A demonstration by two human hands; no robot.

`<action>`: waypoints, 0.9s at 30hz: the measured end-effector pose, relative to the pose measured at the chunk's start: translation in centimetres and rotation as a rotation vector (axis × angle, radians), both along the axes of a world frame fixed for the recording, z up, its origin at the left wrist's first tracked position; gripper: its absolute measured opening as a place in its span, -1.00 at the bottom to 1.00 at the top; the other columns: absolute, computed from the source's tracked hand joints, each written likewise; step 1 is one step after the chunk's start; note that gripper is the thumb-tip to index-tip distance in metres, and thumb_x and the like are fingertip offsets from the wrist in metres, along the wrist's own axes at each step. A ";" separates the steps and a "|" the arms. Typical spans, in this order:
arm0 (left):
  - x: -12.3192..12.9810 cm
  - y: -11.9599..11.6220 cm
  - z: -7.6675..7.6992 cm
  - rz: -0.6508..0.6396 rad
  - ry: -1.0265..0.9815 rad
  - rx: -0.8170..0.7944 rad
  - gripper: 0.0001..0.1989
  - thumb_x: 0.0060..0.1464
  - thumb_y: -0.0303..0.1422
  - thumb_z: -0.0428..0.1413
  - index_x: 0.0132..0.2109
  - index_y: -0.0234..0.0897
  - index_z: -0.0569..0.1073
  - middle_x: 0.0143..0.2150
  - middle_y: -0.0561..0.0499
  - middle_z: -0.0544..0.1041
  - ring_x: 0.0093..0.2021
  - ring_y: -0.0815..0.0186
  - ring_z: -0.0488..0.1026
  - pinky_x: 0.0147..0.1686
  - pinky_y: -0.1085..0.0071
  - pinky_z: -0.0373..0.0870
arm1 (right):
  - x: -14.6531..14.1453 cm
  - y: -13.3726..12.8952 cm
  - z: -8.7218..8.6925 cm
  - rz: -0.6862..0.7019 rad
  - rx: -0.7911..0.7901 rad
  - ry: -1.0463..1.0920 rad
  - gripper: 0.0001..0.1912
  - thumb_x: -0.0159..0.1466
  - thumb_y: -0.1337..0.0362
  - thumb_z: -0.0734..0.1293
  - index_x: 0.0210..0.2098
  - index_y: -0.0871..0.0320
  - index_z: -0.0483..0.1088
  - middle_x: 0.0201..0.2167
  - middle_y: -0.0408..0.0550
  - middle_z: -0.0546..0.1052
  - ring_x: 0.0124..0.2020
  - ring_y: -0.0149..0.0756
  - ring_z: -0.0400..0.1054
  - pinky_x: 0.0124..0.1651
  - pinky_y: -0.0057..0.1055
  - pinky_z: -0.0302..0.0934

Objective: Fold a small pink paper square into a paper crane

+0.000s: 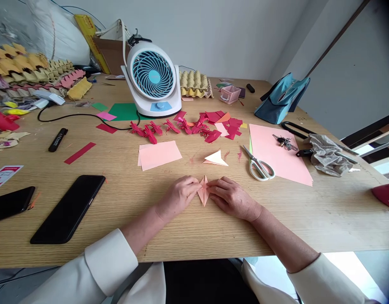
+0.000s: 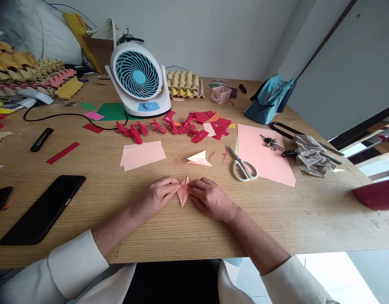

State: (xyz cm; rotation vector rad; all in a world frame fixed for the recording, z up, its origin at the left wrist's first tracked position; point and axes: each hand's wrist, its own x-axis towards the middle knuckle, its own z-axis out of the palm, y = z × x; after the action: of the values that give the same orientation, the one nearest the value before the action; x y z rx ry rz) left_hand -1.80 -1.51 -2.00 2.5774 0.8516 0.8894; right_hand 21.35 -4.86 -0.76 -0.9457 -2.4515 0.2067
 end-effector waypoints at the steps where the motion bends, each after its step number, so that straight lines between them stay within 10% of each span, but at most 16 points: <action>1: -0.2 -0.2 0.1 -0.007 0.033 0.039 -0.75 0.32 -0.46 -0.05 -0.07 -0.28 0.53 -0.17 -0.07 0.54 -0.13 0.28 0.47 -0.09 0.34 0.45 | 0.0 0.0 0.0 0.001 -0.005 -0.001 -0.78 0.37 0.37 0.24 -0.05 0.15 0.45 -0.03 0.10 0.53 -0.08 -0.16 0.38 -0.02 -0.16 0.37; 9: -1.2 -1.8 0.9 -0.040 0.384 0.216 -0.47 0.21 -0.65 -0.13 0.29 -0.37 0.28 0.23 -0.14 0.43 0.05 0.18 0.40 0.05 0.22 0.38 | 0.0 0.0 0.1 -0.003 0.000 0.002 -0.78 0.37 0.35 0.25 -0.04 0.12 0.45 -0.04 0.09 0.52 -0.10 -0.16 0.38 -0.03 -0.17 0.38; 27: -1.1 -2.3 1.2 0.003 0.626 0.203 -0.41 0.19 -0.59 -0.10 0.37 -0.38 0.15 0.32 -0.17 0.31 0.07 0.13 0.34 0.07 0.18 0.31 | 0.0 0.0 0.2 0.007 -0.023 0.013 -0.75 0.38 0.35 0.23 0.01 0.11 0.44 -0.04 0.08 0.52 -0.10 -0.15 0.36 -0.03 -0.16 0.37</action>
State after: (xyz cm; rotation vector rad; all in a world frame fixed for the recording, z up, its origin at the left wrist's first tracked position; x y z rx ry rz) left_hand -2.86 -3.78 -0.75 3.0867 0.9503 0.1507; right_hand 21.35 -4.84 -0.60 -0.9427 -2.4462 0.2430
